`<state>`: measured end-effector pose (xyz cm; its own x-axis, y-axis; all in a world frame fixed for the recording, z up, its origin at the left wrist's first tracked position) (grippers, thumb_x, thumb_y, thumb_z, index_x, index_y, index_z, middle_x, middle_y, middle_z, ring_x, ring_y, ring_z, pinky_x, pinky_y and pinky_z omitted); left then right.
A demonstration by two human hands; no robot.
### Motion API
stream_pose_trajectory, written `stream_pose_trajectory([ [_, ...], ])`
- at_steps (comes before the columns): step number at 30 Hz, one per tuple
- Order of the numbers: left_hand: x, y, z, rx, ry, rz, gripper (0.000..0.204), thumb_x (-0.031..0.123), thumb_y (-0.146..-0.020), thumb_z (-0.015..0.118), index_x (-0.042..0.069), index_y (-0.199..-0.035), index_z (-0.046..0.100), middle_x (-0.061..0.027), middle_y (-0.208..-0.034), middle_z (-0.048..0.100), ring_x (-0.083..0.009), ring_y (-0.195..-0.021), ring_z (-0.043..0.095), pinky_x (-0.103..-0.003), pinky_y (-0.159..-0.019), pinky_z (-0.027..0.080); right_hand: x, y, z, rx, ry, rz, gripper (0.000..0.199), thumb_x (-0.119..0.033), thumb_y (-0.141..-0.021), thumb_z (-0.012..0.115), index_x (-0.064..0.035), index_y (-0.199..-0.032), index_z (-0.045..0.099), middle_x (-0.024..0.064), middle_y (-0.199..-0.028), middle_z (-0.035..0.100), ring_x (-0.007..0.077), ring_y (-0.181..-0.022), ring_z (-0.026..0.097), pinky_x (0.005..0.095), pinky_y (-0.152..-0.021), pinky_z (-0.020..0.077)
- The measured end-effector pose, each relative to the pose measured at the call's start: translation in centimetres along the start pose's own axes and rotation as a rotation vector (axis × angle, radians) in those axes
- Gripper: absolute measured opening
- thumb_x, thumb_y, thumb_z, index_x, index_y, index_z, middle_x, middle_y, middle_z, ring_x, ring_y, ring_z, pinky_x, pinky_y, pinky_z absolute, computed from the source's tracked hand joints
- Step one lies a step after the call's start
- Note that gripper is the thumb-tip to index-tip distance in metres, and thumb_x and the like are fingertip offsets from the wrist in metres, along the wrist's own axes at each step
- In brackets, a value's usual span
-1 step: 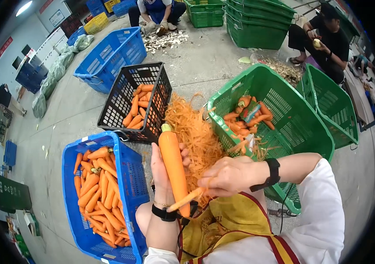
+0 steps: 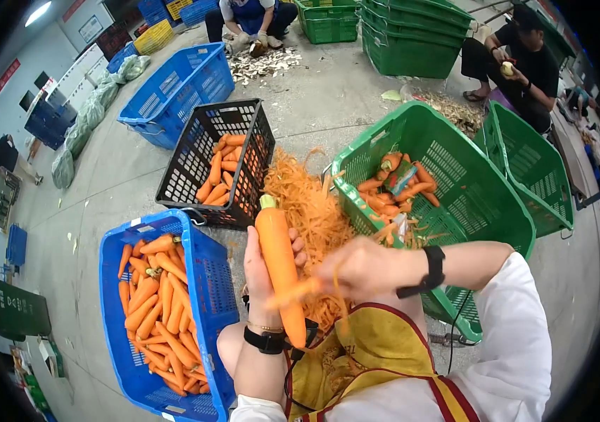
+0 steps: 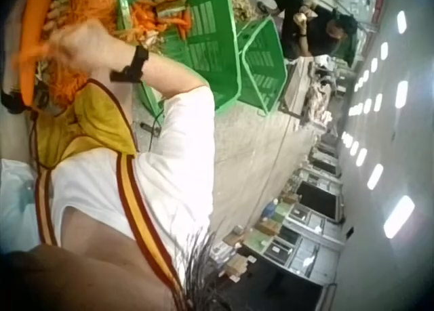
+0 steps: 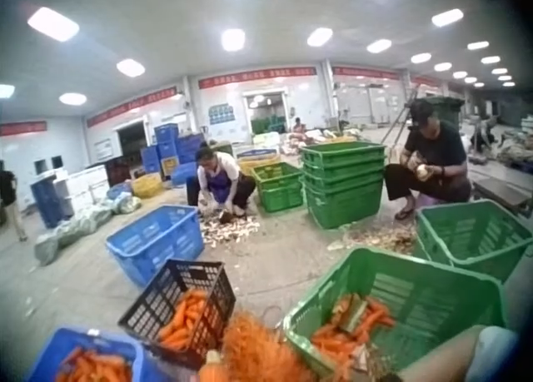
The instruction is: The person peels carrots with a peeler, placing the peels on the floor and the peeled carrots into a basket. They then handle a paper slip and a plastic bag before resuming peeling more carrots.
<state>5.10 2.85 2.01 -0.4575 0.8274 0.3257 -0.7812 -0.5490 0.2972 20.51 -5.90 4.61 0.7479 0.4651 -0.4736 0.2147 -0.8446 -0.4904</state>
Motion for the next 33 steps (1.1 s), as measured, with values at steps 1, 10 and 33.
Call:
stream_pose_trajectory([
  [1, 0.0, 0.0, -0.1, 0.007, -0.01, -0.007, 0.052, 0.051, -0.096, 0.031, 0.006, -0.108, 0.054, -0.0113, -0.092, 0.06, -0.0213, -0.07, 0.058, -0.028, -0.059, 0.049, -0.2, -0.1, -0.2, -0.007, 0.05, 0.035, 0.013, -0.016, -0.08, 0.064, -0.0081, -0.074, 0.056, 0.0121, -0.064, 0.057, 0.0313, -0.056, 0.059, 0.0385, -0.048, 0.0482],
  [10, -0.3, 0.1, 0.9, -0.117, 0.04, -0.016, 0.05, 0.046, -0.098, 0.031, 0.005, -0.117, 0.05, -0.0097, -0.088, 0.057, -0.0197, -0.072, 0.056, -0.03, -0.058, 0.047, -2.5, -0.6, -1.2, -0.1, -0.137, -0.138, 0.011, -0.014, -0.081, 0.062, -0.0074, -0.075, 0.055, 0.0078, -0.065, 0.055, 0.0262, -0.055, 0.058, 0.0366, -0.047, 0.0474],
  [33, -0.6, 0.4, 0.9, 0.077, -0.08, 0.002, 0.049, 0.042, -0.099, 0.03, 0.005, -0.125, 0.045, -0.0113, -0.094, 0.058, -0.0195, -0.065, 0.057, -0.03, -0.049, 0.047, 0.8, 0.4, -0.4, 0.043, 0.024, -0.029, 0.012, -0.015, -0.08, 0.061, -0.0039, -0.075, 0.057, 0.0111, -0.068, 0.059, 0.0306, -0.058, 0.06, 0.0379, -0.05, 0.0492],
])
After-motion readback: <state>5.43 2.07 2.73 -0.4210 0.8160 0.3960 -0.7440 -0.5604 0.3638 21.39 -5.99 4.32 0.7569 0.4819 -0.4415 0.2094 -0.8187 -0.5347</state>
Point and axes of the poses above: each hand's wrist, its own y-axis away from the middle knuckle, its own z-axis out of the palm, x = y × z, the point moved 2 cm from there along -y, towards the middle knuckle
